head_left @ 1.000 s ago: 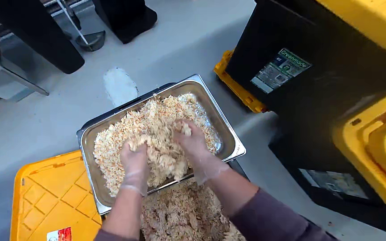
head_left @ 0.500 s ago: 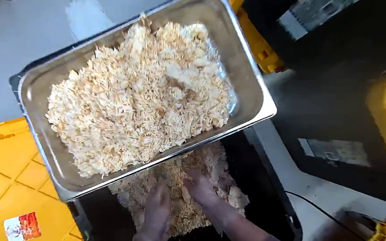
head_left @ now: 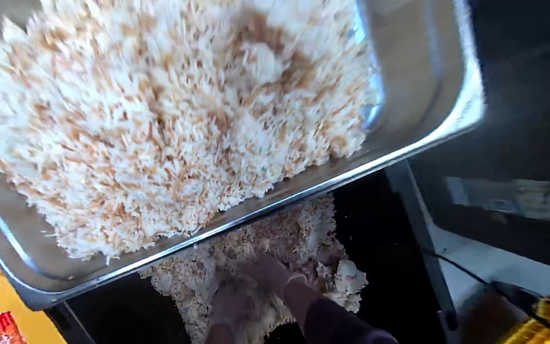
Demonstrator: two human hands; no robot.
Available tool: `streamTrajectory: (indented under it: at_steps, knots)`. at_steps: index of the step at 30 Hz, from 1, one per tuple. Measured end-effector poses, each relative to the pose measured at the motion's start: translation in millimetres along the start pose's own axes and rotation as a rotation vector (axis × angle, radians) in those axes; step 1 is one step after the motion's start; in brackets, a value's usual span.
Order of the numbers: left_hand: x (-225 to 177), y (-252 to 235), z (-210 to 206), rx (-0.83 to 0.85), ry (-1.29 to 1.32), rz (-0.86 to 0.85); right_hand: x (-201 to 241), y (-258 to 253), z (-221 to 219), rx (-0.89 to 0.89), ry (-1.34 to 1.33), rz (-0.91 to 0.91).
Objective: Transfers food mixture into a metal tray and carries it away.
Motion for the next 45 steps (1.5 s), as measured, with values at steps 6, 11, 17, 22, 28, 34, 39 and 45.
streamTrajectory:
  at_steps: [6, 11, 17, 22, 28, 34, 39, 45]
  knots:
    - [33.3, 7.7, -14.2, -0.063, 0.692, 0.135, -8.3, 13.5, -31.8, 0.131, -0.573, -0.065]
    - [18.0, -9.7, -8.2, -0.006, 0.746, 0.100, -4.7, 16.6, -20.5, 0.103, -0.673, -0.018]
    - [-26.4, 84.0, 17.7, -0.148, 1.002, -0.009, 17.5, 114.3, 5.8, 0.019, -0.991, 0.160]
    - [-97.2, 221.2, 80.9, -0.390, 1.187, -0.318, 73.3, 262.2, 63.3, -0.139, -1.193, 0.305]
    - [-173.9, 299.8, 193.1, -0.718, 1.243, -0.614, 157.8, 324.8, 144.0, -0.235, -1.187, 0.690]
    - [-169.3, 272.2, 251.7, -0.699, 0.991, -0.754, 193.8, 315.9, 217.8, -0.565, -0.857, 0.905]
    - [-75.5, 259.7, 200.6, -0.813, 1.291, -0.340, 182.2, 272.8, 210.6, -0.993, -0.143, 1.049]
    - [-75.0, 191.8, 184.1, -0.528, 1.784, -0.200, 217.7, 244.0, 154.2, -0.979, 0.312, 1.003]
Point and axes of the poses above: each hand's wrist, its own y-axis away from the middle knuckle, its own z-axis out of the back of the hand, x = y × z, the point moved 4 cm from there along -y, towards the middle knuckle
